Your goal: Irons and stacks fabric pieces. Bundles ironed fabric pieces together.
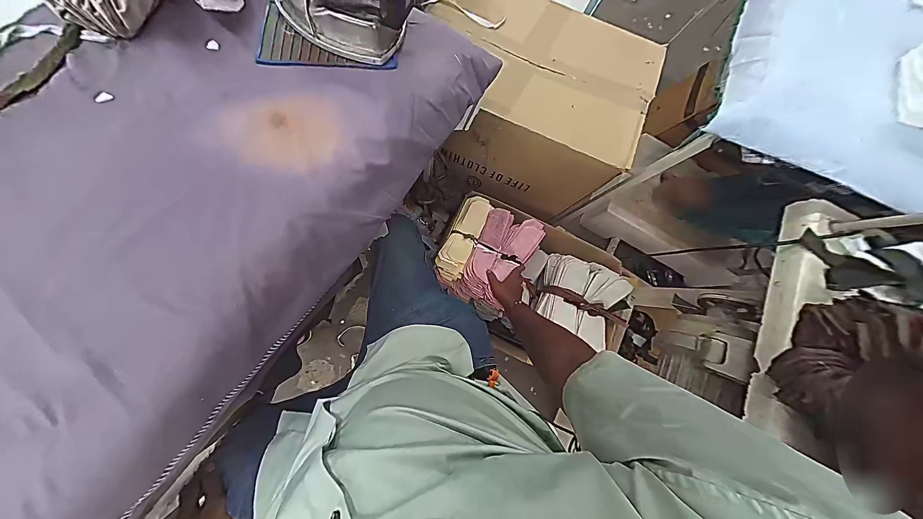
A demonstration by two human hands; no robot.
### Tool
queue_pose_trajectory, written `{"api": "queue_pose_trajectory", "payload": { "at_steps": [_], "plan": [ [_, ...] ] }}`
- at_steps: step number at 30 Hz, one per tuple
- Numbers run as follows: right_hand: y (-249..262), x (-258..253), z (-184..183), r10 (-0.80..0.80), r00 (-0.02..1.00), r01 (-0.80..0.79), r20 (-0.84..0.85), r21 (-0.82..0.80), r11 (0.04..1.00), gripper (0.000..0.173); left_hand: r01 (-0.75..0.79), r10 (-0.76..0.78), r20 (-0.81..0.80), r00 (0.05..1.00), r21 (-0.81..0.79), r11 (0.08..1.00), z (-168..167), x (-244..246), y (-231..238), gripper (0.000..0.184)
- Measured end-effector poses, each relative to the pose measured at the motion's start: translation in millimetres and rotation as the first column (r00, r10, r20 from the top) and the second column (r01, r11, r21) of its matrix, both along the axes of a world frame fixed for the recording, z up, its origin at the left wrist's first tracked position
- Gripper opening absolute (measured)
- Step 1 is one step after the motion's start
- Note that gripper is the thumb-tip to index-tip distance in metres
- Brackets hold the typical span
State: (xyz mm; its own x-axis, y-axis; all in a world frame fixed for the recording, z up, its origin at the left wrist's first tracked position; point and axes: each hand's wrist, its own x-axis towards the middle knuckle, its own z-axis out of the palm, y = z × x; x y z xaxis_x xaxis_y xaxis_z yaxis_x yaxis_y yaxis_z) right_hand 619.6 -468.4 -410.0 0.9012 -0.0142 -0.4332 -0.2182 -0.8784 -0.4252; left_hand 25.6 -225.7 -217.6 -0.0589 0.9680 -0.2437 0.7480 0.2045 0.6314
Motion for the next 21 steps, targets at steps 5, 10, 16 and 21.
{"api": "queue_pose_trajectory", "payload": {
  "at_steps": [5,10,16,21],
  "plan": [
    [-2,3,48,0.163,0.979,-0.176,-0.125,-0.099,0.979,0.121,0.057,-0.056,-0.055,0.997,0.014,0.998,-22,-18,14,0.048],
    [43,-9,115,0.460,0.855,-0.442,0.240,-0.127,0.888,0.050,0.080,-0.081,-0.084,0.993,-0.010,0.997,-7,-16,12,0.050],
    [156,-96,308,0.139,0.473,-0.878,0.870,0.452,0.159,0.023,-0.008,0.008,-0.002,1.000,-0.023,1.000,4,-8,7,0.050],
    [189,-193,454,0.293,0.276,-0.605,0.915,0.403,-0.687,0.069,-0.017,0.005,0.059,0.998,0.199,0.980,-31,-27,-2,0.044]
  ]
}}
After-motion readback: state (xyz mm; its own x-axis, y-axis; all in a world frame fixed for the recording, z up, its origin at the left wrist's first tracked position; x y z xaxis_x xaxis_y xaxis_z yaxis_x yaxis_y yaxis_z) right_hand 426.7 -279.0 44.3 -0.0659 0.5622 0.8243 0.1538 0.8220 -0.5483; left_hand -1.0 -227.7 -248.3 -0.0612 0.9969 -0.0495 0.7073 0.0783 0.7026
